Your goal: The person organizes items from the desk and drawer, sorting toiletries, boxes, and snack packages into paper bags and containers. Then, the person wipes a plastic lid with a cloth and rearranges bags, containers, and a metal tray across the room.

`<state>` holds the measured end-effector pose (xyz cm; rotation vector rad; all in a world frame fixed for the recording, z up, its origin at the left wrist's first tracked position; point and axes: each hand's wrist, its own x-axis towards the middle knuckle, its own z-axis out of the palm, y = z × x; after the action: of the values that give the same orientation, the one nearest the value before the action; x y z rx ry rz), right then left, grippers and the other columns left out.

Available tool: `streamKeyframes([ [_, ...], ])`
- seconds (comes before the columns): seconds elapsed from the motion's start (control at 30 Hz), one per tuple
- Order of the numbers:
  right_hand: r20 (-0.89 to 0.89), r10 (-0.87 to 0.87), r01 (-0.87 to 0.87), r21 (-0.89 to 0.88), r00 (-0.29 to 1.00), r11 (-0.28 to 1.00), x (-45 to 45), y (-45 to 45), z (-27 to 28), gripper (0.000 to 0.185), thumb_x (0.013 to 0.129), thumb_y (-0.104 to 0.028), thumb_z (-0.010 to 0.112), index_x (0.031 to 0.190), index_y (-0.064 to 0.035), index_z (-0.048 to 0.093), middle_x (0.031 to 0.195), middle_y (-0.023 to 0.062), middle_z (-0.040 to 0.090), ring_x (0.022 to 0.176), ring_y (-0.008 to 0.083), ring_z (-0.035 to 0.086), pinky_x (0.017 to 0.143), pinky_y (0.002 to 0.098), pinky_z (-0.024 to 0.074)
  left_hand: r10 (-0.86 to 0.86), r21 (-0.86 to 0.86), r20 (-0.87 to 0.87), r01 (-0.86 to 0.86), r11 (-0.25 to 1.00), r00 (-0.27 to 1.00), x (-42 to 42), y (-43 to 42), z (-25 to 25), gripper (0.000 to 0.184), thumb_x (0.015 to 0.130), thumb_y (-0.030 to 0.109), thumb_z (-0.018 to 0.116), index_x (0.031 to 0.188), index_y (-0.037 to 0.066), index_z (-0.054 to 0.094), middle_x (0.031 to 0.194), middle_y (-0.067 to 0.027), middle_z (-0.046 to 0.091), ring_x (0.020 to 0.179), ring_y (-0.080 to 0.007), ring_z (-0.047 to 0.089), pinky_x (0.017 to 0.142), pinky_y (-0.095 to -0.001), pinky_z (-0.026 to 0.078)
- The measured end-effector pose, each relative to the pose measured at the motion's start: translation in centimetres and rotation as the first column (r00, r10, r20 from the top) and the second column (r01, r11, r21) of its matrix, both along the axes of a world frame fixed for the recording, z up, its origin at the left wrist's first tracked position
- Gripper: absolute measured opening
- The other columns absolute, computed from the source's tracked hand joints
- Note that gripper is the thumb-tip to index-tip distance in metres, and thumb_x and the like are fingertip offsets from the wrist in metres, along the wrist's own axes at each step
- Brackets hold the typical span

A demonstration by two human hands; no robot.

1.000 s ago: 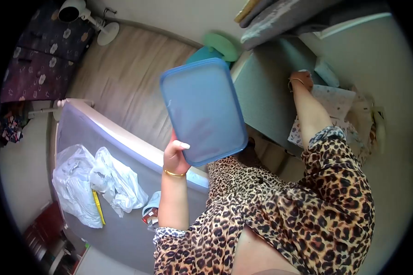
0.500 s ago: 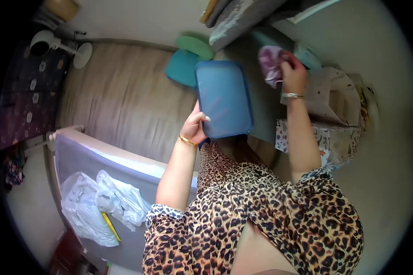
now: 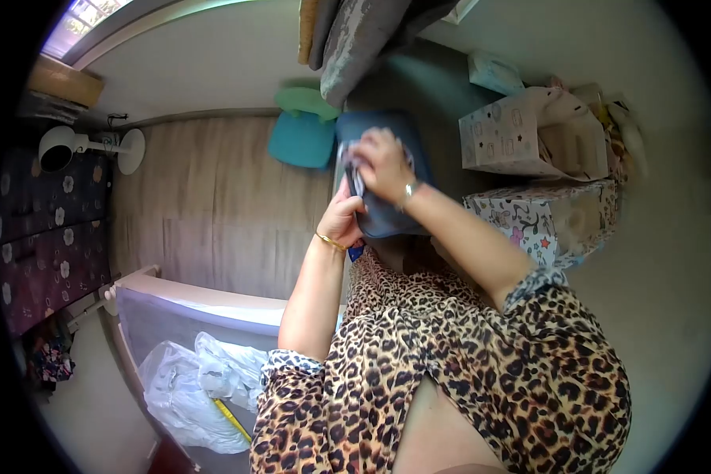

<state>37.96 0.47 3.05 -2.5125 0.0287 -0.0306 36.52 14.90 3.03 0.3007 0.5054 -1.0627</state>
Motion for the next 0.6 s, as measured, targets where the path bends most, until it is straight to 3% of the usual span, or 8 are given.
streamKeyframes([
  [0.1, 0.056, -0.118, 0.118, -0.011, 0.991, 0.993, 3.8, -0.8, -2.8, 0.013, 0.068, -0.012, 0.065, 0.080, -0.0141, 0.066, 0.091, 0.0076, 0.056, 0.085, 0.0265, 0.053, 0.070, 0.0374, 0.0409, -0.024, -0.071, 0.077, 0.030, 0.997, 0.997, 0.2, 0.2, -1.1, 0.077, 0.067, -0.012, 0.041, 0.139, 0.013, 0.029, 0.109, -0.0051, 0.054, 0.085, -0.0117, 0.057, 0.074, -0.0236, 0.048],
  [0.2, -0.008, 0.079, -0.080, -0.040, 0.997, 0.996, -0.1, 1.3, 1.8, 0.013, 0.067, -0.013, 0.066, 0.080, -0.0141, 0.067, 0.089, 0.0063, 0.056, 0.084, 0.0249, 0.054, 0.070, 0.0359, 0.0413, 0.040, -0.024, -0.003, -0.040, 0.999, 0.999, 1.5, 1.4, 1.7, 0.078, 0.065, -0.013, 0.042, 0.138, 0.012, 0.030, 0.110, -0.0058, 0.054, 0.089, -0.0134, 0.058, 0.078, -0.0259, 0.049],
  [0.23, -0.069, 0.098, -0.095, 0.054, 0.993, 0.994, -1.9, 1.8, 2.9, 0.015, 0.067, -0.012, 0.067, 0.082, -0.0146, 0.067, 0.090, 0.0064, 0.056, 0.085, 0.0247, 0.053, 0.072, 0.0351, 0.0407, 0.018, -0.011, 0.027, -0.018, 1.000, 0.999, 1.2, 1.8, 0.0, 0.078, 0.065, -0.013, 0.042, 0.138, 0.011, 0.030, 0.111, -0.0065, 0.053, 0.096, -0.0168, 0.058, 0.083, -0.0296, 0.049],
  [0.37, 0.076, -0.002, 0.003, -0.021, 0.997, 1.000, 0.1, 1.0, 1.3, 0.011, 0.069, -0.014, 0.065, 0.080, -0.0165, 0.068, 0.092, 0.0073, 0.055, 0.088, 0.0263, 0.052, 0.071, 0.0389, 0.0391, -0.021, -0.028, 0.095, 0.024, 0.999, 0.995, 1.1, 1.4, -0.5, 0.076, 0.063, -0.013, 0.041, 0.136, 0.007, 0.031, 0.116, -0.0088, 0.051, 0.104, -0.0208, 0.055, 0.088, -0.0333, 0.048],
  [0.47, 0.008, -0.092, 0.093, -0.056, 0.996, 0.994, 2.5, -0.4, -1.3, 0.013, 0.071, -0.014, 0.064, 0.083, -0.0165, 0.068, 0.092, 0.0073, 0.055, 0.089, 0.0282, 0.052, 0.073, 0.0403, 0.0420, -0.065, -0.097, 0.092, 0.074, 0.992, 0.994, 0.3, 1.0, -1.7, 0.077, 0.063, -0.013, 0.041, 0.136, 0.007, 0.031, 0.118, -0.0098, 0.050, 0.105, -0.0212, 0.055, 0.088, -0.0330, 0.048],
  [0.5, -0.024, -0.087, 0.085, -0.097, 0.996, 0.992, 1.4, -0.2, -1.3, 0.015, 0.071, -0.015, 0.064, 0.086, -0.0165, 0.068, 0.093, 0.0073, 0.055, 0.090, 0.0282, 0.052, 0.075, 0.0403, 0.0423, -0.069, -0.075, 0.065, 0.074, 0.994, 0.995, -0.1, 1.0, -1.8, 0.075, 0.062, -0.013, 0.040, 0.135, 0.006, 0.035, 0.110, -0.0091, 0.055, 0.092, -0.0187, 0.058, 0.079, -0.0291, 0.050],
  [0.6, -0.184, -0.100, 0.063, -0.195, 0.978, 0.979, -3.5, -0.3, -2.5, 0.026, 0.074, -0.020, 0.065, 0.100, -0.0166, 0.064, 0.101, 0.0086, 0.053, 0.096, 0.0288, 0.050, 0.079, 0.0398, 0.0422, -0.240, 0.055, 0.072, 0.236, 0.970, 0.968, -1.5, 1.2, -6.3, 0.072, 0.063, -0.012, 0.041, 0.132, 0.005, 0.040, 0.099, -0.0080, 0.059, 0.077, -0.0155, 0.059, 0.068, -0.0242, 0.050],
])
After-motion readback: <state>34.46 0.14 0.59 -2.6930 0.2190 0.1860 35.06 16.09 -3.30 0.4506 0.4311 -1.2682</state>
